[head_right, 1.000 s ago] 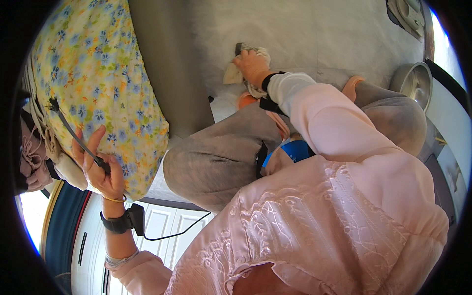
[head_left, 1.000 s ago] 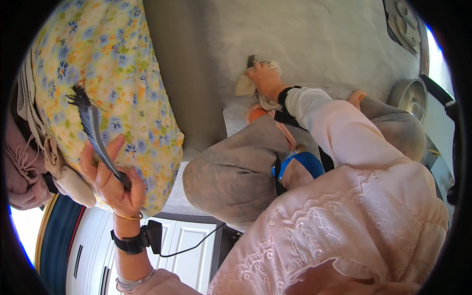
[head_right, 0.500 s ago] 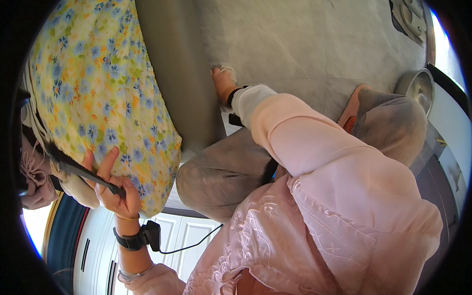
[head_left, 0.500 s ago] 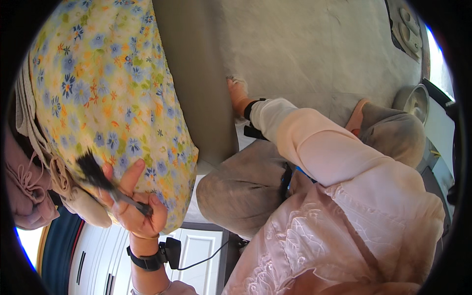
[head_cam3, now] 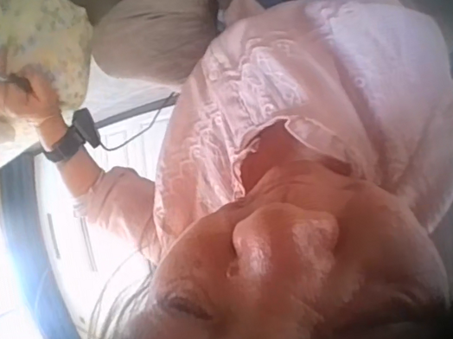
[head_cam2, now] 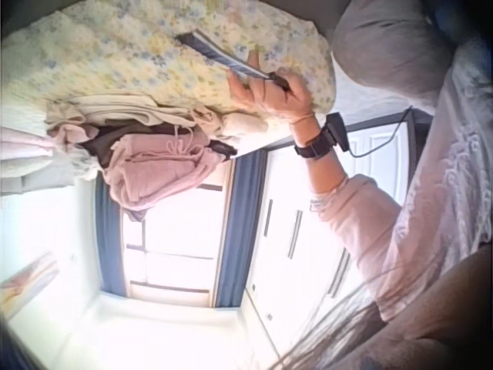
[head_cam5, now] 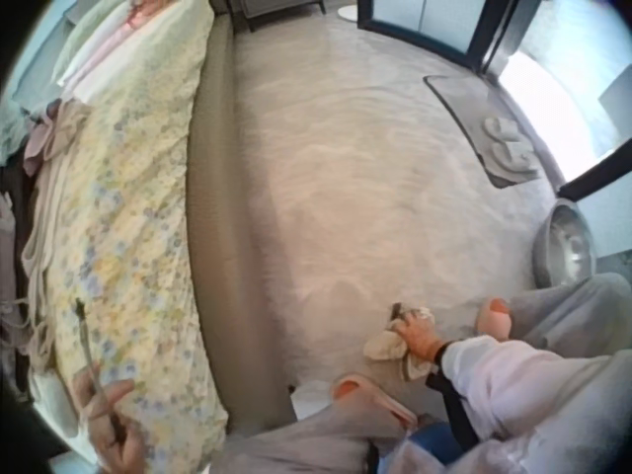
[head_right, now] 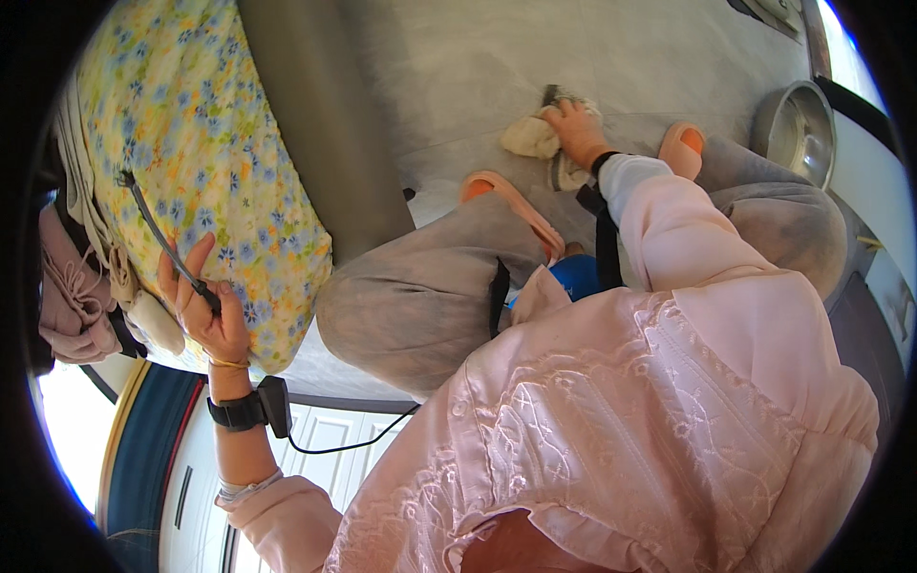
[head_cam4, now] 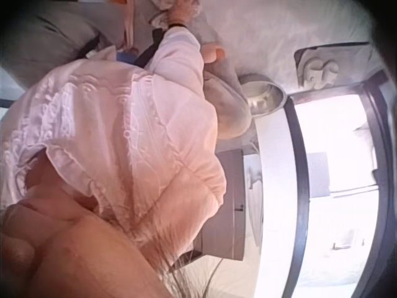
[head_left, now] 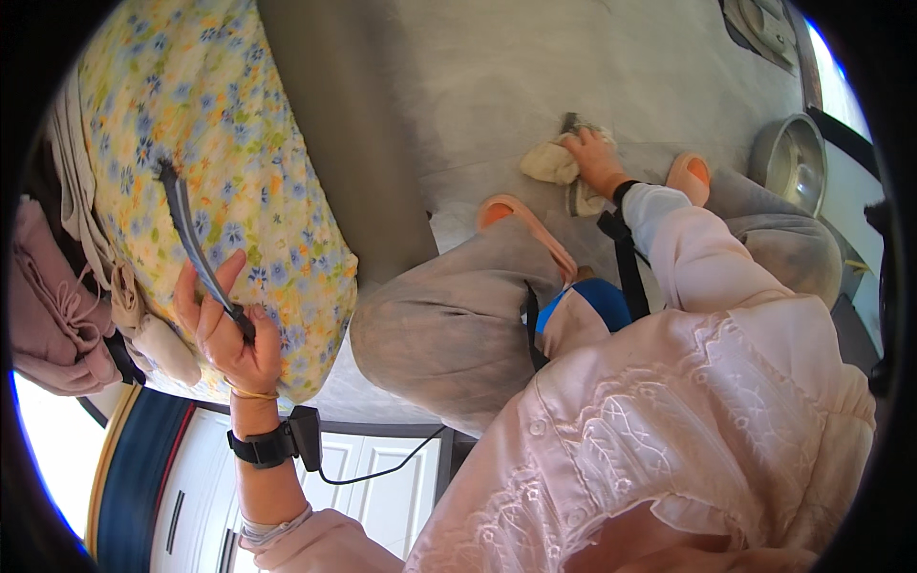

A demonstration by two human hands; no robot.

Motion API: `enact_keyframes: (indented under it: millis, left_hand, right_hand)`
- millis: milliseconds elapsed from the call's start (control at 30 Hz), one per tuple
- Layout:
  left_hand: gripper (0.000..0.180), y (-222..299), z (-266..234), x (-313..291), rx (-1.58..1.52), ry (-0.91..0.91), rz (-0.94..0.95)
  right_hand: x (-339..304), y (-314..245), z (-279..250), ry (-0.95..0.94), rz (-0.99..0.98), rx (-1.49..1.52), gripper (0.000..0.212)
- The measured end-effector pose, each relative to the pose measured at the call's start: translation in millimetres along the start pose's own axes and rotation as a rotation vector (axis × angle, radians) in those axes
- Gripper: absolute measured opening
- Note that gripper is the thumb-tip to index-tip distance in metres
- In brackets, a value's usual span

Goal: The person cleans a tiled floor in a bedroom using a cloth and a spray bottle. They move a small blue stool and a metal bowl to reach different areas, then wipe the floor with the cloth.

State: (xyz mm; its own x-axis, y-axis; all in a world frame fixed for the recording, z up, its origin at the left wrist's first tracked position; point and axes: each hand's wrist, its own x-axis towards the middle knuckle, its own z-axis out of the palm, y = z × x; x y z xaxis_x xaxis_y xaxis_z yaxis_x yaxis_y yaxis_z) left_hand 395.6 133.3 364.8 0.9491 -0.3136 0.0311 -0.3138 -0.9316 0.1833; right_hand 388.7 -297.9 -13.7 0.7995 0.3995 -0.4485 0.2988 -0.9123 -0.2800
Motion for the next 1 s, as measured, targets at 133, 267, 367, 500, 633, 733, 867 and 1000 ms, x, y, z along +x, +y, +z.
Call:
enact_keyframes:
  millis: [133,267,367,500,633,733,867,1000]
  left_hand:
    - [0.006,1.4,0.6,0.1,0.020,-0.005,0.006]
    - [0.006,4.0,2.2,-0.1,0.019,-0.006,-0.030]
    - [0.006,6.0,3.4,-0.5,0.008,0.007,-0.027]
    - [0.007,8.0,4.6,-2.3,0.039,-0.010,-0.068]
    - [0.011,8.5,4.5,-2.3,0.088,-0.032,-0.067]
    - [0.013,8.6,3.9,0.0,0.132,-0.051,-0.032]
    - [0.016,12.1,3.0,2.9,0.107,-0.068,-0.065]
    - [0.015,16.0,3.2,6.3,0.124,-0.089,-0.099]
  right_hand:
    - [-36.7,51.2,5.7,-0.036,0.183,-0.023,0.034]
    - [-71.3,66.6,2.2,-0.128,0.355,-0.033,0.049]
    - [-118.4,37.6,15.5,0.007,0.391,-0.008,0.060]
    - [-152.2,23.3,41.6,-0.159,0.396,0.052,0.065]
    - [-131.4,38.8,48.5,-0.027,0.306,0.141,0.066]
    - [-85.8,52.7,29.6,0.099,0.247,0.125,0.061]
    - [-6.8,67.7,-8.2,0.267,0.180,0.102,0.056]
    - [63.3,91.3,-41.6,0.340,0.122,0.041,0.055]
